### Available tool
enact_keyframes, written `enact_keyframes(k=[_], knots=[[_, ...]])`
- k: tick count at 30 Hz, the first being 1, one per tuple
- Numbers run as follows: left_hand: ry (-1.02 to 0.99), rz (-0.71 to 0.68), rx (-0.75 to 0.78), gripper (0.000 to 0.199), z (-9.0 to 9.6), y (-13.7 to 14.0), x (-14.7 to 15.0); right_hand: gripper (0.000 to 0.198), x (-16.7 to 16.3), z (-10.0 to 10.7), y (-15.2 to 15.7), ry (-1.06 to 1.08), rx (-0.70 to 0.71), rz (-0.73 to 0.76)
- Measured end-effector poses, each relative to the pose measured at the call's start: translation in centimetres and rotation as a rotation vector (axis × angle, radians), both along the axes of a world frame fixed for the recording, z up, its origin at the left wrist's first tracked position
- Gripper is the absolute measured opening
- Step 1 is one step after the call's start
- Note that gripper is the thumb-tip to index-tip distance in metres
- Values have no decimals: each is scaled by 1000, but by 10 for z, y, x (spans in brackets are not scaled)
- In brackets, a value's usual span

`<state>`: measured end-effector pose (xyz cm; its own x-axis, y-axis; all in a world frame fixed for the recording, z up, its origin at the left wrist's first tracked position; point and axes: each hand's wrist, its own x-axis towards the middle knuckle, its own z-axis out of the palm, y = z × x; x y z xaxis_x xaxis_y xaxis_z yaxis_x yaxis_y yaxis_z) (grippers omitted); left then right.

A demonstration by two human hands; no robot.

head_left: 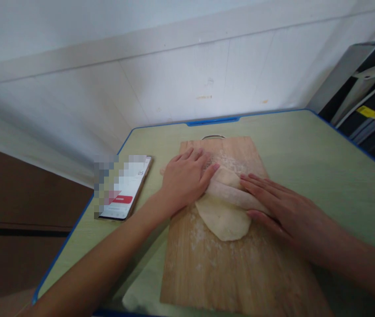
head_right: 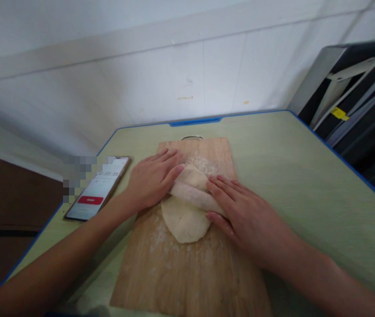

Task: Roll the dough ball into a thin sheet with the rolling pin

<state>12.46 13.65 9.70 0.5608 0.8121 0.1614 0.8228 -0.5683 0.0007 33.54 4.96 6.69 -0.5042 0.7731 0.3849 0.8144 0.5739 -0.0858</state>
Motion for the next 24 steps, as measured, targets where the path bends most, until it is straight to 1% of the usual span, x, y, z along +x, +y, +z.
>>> enact_keyframes(k=[4, 8, 9, 11, 13, 15, 18, 21, 24], knots=[[32, -53, -53, 51, 5, 17, 6, 48, -2, 2, -1, 9, -37, 6], [30, -91, -83, 53, 6, 25, 10, 46, -4, 4, -8, 12, -9, 31], [29, -86, -81, 53, 5, 24, 10, 47, -4, 4, -9, 24, 5, 51], [27, -76, -79, 52, 5, 21, 7, 55, -3, 3, -12, 48, 17, 95], [27, -78, -81, 49, 5, 17, 1, 67, -1, 3, -13, 58, -2, 132], [27, -102, -89, 45, 5, 14, -7, 73, 1, 3, -13, 53, -39, 167], [19, -111, -75, 44, 4, 13, -18, 73, 4, 5, -12, 45, -62, 266], [4, -59, -19, 45, 0, 12, -22, 71, 4, 8, -11, 39, -76, 371], [-3, -32, 2, 45, -3, 11, -22, 70, 4, 10, -11, 38, -100, 424]])
